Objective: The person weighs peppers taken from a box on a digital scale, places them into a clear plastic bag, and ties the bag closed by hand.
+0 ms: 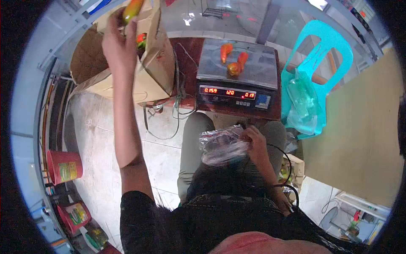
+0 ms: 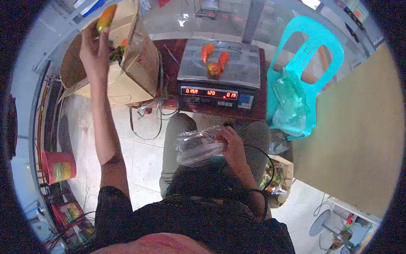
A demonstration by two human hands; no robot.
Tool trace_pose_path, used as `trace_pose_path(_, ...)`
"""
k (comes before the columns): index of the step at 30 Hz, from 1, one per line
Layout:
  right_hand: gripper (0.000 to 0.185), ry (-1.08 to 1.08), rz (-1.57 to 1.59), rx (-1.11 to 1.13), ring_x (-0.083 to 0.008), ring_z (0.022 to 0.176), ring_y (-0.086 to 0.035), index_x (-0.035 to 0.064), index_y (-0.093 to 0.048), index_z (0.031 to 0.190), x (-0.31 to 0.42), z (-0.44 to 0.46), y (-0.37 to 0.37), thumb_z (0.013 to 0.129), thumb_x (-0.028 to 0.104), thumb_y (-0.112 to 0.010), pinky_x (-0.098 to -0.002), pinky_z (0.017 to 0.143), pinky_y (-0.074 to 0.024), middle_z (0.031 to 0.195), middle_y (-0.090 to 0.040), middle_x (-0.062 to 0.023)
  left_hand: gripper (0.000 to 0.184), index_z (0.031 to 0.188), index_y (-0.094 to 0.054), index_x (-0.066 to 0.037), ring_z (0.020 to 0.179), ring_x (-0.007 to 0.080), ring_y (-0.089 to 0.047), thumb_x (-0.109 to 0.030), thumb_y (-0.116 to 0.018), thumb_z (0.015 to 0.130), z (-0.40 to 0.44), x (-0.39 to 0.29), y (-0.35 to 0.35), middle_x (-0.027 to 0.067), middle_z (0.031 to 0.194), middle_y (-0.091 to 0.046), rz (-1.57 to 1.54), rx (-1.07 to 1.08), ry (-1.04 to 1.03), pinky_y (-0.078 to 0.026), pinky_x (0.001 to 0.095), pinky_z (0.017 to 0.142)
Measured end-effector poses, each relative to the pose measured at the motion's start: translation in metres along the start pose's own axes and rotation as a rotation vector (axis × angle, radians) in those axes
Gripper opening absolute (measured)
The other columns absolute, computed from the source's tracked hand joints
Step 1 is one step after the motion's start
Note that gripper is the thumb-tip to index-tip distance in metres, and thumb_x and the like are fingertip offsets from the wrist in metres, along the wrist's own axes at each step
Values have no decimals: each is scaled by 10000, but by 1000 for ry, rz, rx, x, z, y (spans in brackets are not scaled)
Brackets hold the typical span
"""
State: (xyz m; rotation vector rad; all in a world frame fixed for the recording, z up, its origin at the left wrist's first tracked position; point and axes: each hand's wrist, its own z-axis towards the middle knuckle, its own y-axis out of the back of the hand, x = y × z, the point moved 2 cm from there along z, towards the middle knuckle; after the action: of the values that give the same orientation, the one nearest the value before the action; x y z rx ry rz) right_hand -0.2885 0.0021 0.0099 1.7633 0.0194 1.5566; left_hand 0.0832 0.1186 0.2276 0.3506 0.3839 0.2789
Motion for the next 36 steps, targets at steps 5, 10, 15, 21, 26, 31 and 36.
trace_pose_path(5,410,-3,39,12,-310,835,-619,25,-601,1017,4,6,-8,636,-126,-585,-375,733,-498,882,-550,-122,362,1140,-572,-23,932,409,-622,-254,-643,870,6,120,12,226,1002,-653,387,140,69,-495,445,782)
trace_pose_path(10,347,-13,72,12,-300,812,-619,15,-598,974,21,13,-13,651,-112,-602,-365,718,-499,870,-544,-120,354,1047,-626,1,926,406,-623,-319,-538,925,-39,145,16,251,991,-644,235,528,1,-485,485,818)
trace_pose_path(15,280,64,-80,23,-305,784,-612,-3,-593,907,22,21,-17,650,-114,-589,-347,713,-506,850,-531,-123,477,777,-668,-9,779,430,-617,-387,-446,965,-67,110,39,242,798,-648,580,653,278,-477,503,766)
trace_pose_path(21,214,68,18,20,-260,742,-588,1,-592,864,27,32,-26,657,-43,-629,-330,674,-480,808,-525,-103,329,708,-605,-31,735,354,-570,-234,-487,939,-100,83,56,170,727,-607,485,279,78,-407,440,710)
trace_pose_path(26,234,-10,-34,43,-263,756,-612,6,-595,852,35,44,-32,637,-83,-615,-335,683,-505,807,-546,-102,262,748,-616,-37,723,297,-532,-177,-477,920,-122,82,66,116,741,-584,379,133,-4,-368,398,683)
trace_pose_path(31,199,2,-47,88,-252,732,-605,17,-596,845,27,53,-48,655,-29,-631,-336,669,-496,803,-556,-93,285,800,-625,-38,768,309,-499,-230,-455,923,-150,81,80,117,800,-584,388,231,98,-338,411,713)
trace_pose_path(36,196,49,-70,143,-247,726,-601,22,-599,850,27,60,-57,659,11,-638,-342,668,-496,801,-550,-92,233,683,-555,-88,681,245,-435,-239,-514,857,-155,79,86,56,683,-482,326,227,74,-277,372,649)
